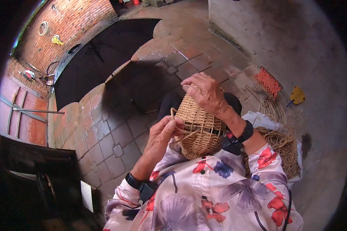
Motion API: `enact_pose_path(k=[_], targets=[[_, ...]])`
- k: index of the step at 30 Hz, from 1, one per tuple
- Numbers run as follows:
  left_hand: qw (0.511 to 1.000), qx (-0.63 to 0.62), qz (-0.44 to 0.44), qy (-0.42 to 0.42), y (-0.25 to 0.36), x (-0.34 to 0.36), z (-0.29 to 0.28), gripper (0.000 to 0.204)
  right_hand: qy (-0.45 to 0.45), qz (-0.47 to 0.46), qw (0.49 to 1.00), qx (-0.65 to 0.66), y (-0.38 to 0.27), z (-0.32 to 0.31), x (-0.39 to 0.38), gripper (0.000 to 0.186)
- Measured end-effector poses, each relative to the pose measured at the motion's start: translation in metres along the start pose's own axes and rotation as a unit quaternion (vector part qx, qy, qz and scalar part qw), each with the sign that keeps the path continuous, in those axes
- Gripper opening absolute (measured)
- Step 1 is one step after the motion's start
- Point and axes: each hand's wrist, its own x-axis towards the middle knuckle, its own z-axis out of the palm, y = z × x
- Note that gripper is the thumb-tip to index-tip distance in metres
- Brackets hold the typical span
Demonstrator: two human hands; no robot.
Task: Weave a wicker or straw basket by hand.
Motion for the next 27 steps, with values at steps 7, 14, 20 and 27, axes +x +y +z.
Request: enact_pose_path(k=[7, 14, 20, 27], targets=[[0.996, -0.041, -0.002, -0.078, 0.01, -0.009, 0.002, 0.025, -0.17, 0.203, 0.964, 0.031, 0.078, -0.013, -0.007, 0.043], [0.996, 0.044, -0.07, -0.039, -0.004, -0.015, 0.008, 0.026, -0.186, 0.281, 0.94, 0.048, 0.057, -0.024, -0.011, 0.045], [0.996, 0.071, -0.058, -0.002, -0.005, -0.007, 0.012, 0.02, -0.063, 0.233, 0.97, -0.03, 0.026, -0.04, -0.007, 0.039], [0.991, 0.132, -0.038, 0.004, -0.009, -0.005, 0.013, 0.018, 0.01, 0.215, 0.97, -0.112, 0.015, -0.045, -0.014, 0.031]])
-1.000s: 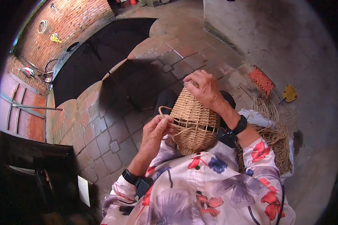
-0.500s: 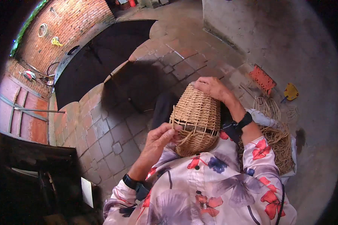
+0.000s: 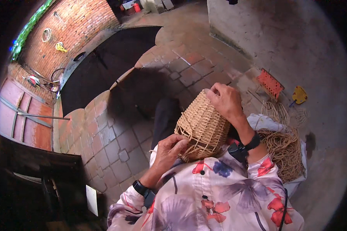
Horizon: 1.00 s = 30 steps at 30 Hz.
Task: Weave a wicker or straw basket by hand.
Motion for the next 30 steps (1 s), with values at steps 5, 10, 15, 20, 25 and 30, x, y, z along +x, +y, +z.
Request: enact_pose_path(k=[5, 10, 15, 20, 25, 30], targets=[[0.993, 0.099, 0.047, 0.038, 0.002, 0.008, 0.005, 0.015, 0.021, -0.027, 0.999, -0.001, 0.005, -0.003, 0.0, 0.03], [0.97, 0.218, 0.047, 0.094, 0.007, 0.013, 0.009, 0.017, 0.039, -0.06, 0.997, 0.013, 0.003, -0.002, -0.001, 0.027], [0.917, 0.359, 0.068, 0.16, -0.002, 0.015, 0.025, 0.017, 0.056, -0.103, 0.992, -0.039, 0.004, 0.004, -0.004, 0.021], [0.87, 0.449, 0.117, 0.168, -0.012, 0.018, 0.029, 0.015, 0.064, -0.119, 0.989, -0.06, -0.001, 0.009, -0.006, 0.019], [0.985, 0.126, -0.034, 0.111, -0.015, 0.022, 0.018, 0.016, 0.07, -0.125, 0.988, -0.062, 0.001, 0.011, -0.005, 0.019], [0.986, -0.08, -0.142, 0.042, 0.0, 0.017, 0.006, 0.01, 0.033, -0.103, 0.993, -0.05, 0.003, 0.009, -0.001, 0.021]])
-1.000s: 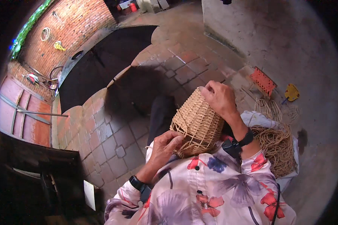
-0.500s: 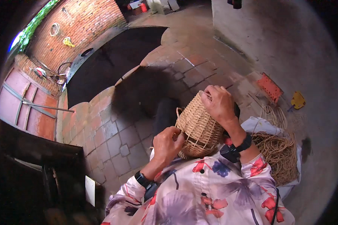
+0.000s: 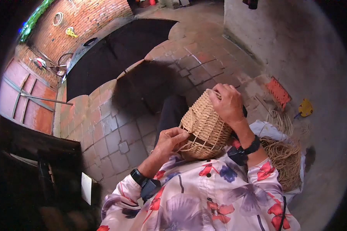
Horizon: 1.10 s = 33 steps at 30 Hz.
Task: Weave a wicker or straw basket by hand.
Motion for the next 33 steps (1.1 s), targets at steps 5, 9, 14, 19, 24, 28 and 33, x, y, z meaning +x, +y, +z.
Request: enact_pose_path(k=[5, 9, 14, 19, 24, 28, 33], targets=[[0.995, -0.089, 0.027, 0.033, -0.024, 0.001, 0.005, 0.009, -0.077, -0.027, 0.996, -0.033, 0.0, 0.002, 0.022, 0.036], [0.992, -0.057, 0.072, 0.089, -0.033, 0.0, 0.012, 0.013, -0.153, -0.033, 0.988, 0.002, 0.002, 0.007, 0.021, 0.038], [0.961, 0.123, 0.206, 0.136, -0.032, -0.005, 0.009, 0.017, -0.128, -0.043, 0.99, 0.029, 0.007, 0.01, 0.018, 0.037], [0.899, 0.229, 0.252, 0.275, -0.028, 0.015, -0.041, 0.014, -0.121, -0.026, 0.991, 0.044, 0.012, 0.01, 0.014, 0.036], [0.84, 0.416, 0.214, 0.274, -0.033, 0.011, -0.042, 0.009, -0.13, -0.02, 0.991, 0.037, 0.01, 0.011, 0.014, 0.034], [0.83, 0.402, 0.316, 0.225, -0.013, 0.001, -0.032, 0.015, -0.111, -0.022, 0.993, 0.036, 0.009, 0.01, 0.01, 0.03], [0.775, 0.404, 0.477, 0.091, -0.017, 0.01, -0.032, 0.019, -0.113, -0.02, 0.993, 0.027, 0.002, 0.007, 0.01, 0.028]])
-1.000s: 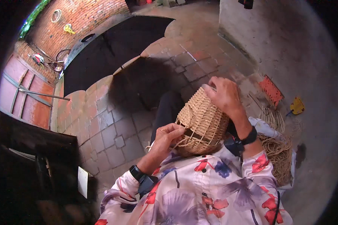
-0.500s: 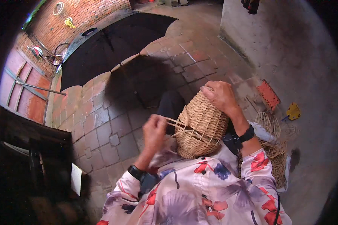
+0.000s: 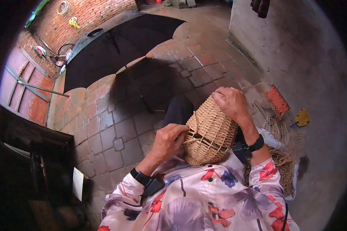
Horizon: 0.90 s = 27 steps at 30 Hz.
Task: Weave a wicker or straw basket by hand.
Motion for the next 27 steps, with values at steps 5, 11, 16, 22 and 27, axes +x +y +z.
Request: enact_pose_path(k=[5, 11, 16, 22, 27], targets=[[0.991, 0.116, -0.038, -0.051, -0.005, -0.004, -0.009, 0.012, 0.017, -0.01, 1.0, -0.003, 0.001, 0.0, -0.002, 0.025], [0.967, -0.032, -0.252, -0.029, -0.058, -0.014, -0.023, 0.011, 0.004, -0.004, 1.0, 0.0, -0.001, -0.001, 0.002, 0.021], [0.766, -0.467, -0.43, -0.1, -0.037, 0.01, -0.009, 0.009, 0.043, -0.03, 0.998, 0.018, -0.003, -0.002, 0.001, 0.02], [0.797, -0.391, -0.444, -0.125, -0.025, 0.028, 0.003, 0.014, 0.056, -0.047, 0.997, 0.014, -0.005, -0.005, 0.001, 0.018], [0.966, 0.036, -0.223, -0.125, -0.017, 0.022, 0.022, 0.015, 0.06, -0.051, 0.997, 0.017, -0.007, -0.006, 0.002, 0.019]])
